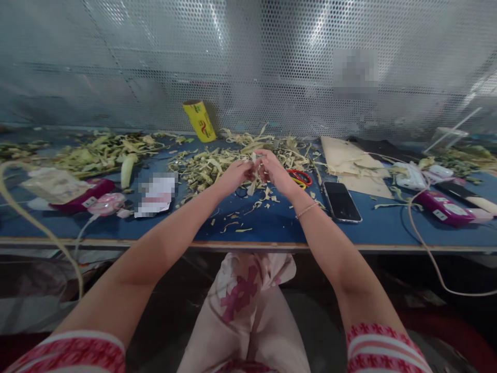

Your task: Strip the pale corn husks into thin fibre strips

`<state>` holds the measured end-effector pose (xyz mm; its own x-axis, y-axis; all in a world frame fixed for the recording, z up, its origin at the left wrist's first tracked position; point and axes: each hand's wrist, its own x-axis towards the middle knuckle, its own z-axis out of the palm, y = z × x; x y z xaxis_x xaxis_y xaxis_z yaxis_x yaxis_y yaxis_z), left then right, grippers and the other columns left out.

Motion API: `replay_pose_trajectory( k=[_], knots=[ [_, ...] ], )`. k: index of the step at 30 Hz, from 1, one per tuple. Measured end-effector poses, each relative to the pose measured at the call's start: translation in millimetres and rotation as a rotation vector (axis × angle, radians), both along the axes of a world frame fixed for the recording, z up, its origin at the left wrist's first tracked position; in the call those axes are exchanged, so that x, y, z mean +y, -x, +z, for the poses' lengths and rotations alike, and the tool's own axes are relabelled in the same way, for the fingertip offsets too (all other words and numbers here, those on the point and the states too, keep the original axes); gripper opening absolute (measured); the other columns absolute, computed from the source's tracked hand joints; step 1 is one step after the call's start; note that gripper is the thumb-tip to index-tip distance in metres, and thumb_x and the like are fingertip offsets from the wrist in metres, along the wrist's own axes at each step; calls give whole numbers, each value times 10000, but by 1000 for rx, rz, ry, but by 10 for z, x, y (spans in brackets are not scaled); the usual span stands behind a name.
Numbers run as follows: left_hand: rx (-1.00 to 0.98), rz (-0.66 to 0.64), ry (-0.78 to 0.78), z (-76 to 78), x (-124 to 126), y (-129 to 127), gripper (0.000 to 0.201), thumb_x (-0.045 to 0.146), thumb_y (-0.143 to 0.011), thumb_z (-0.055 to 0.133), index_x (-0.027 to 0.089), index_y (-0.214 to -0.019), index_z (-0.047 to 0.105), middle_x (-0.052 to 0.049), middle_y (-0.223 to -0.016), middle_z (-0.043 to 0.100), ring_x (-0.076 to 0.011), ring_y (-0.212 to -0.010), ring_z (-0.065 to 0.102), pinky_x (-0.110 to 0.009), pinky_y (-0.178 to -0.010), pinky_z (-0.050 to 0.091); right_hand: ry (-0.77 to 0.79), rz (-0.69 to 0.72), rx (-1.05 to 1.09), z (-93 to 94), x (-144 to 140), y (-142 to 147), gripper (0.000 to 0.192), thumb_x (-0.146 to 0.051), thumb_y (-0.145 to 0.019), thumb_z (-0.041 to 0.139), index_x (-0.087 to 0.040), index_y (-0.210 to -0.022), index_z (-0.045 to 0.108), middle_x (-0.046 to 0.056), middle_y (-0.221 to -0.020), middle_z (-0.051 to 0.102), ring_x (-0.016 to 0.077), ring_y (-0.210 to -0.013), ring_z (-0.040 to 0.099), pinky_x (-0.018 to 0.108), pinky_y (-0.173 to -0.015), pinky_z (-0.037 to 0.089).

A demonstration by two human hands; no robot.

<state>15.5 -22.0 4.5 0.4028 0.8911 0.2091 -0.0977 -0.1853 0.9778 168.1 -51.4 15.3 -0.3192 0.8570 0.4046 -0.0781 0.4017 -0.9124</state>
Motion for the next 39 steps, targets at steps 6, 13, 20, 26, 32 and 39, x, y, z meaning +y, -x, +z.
replay_pose_trajectory(
  k=[6,13,20,26,32,39],
  knots=[
    [40,39,-29,5,15,29,262,334,-847,526,153,-658,514,-9,-631,520,-94,-586,521,-233,-611,457,59,-356,-17,-36,111,-30,327,-412,-715,679,-238,-943,522,-22,-847,486,73,-572,403,230,-496,348],
    [187,26,-190,-24,14,50,257,342,-839,533,158,-661,510,5,-620,528,-98,-603,529,-239,-650,459,78,-294,-113,-6,72,-19,339,-477,-692,704,-189,-692,526,-37,-640,470,82,-582,423,231,-526,365],
    [242,50,-242,32,-28,62,271,373,-849,529,149,-699,551,-5,-618,567,-105,-613,554,-240,-655,457,105,-425,-121,-39,144,-52,333,-384,-733,688,-198,-577,460,-32,-540,458,98,-517,425,247,-494,336],
    [266,47,-252,31,-32,70,281,403,-844,541,156,-711,536,-10,-643,578,-115,-645,590,-248,-675,473,32,-481,-212,-59,173,-77,275,-355,-720,673,-200,-584,492,-33,-545,471,109,-554,446,254,-538,372],
    [284,19,-323,6,-28,64,295,415,-838,533,163,-684,521,2,-630,553,-106,-627,569,-239,-658,459,154,-337,-81,-30,122,-25,198,-391,-742,627,-200,-703,591,4,-753,596,138,-741,541,265,-650,438],
    [356,-18,-338,35,-79,55,273,389,-820,548,152,-685,545,-10,-639,587,-112,-621,563,-242,-645,437,362,-207,118,12,69,7,119,-307,-784,612,-198,-827,636,30,-836,642,141,-782,587,272,-682,496]
  ],
)
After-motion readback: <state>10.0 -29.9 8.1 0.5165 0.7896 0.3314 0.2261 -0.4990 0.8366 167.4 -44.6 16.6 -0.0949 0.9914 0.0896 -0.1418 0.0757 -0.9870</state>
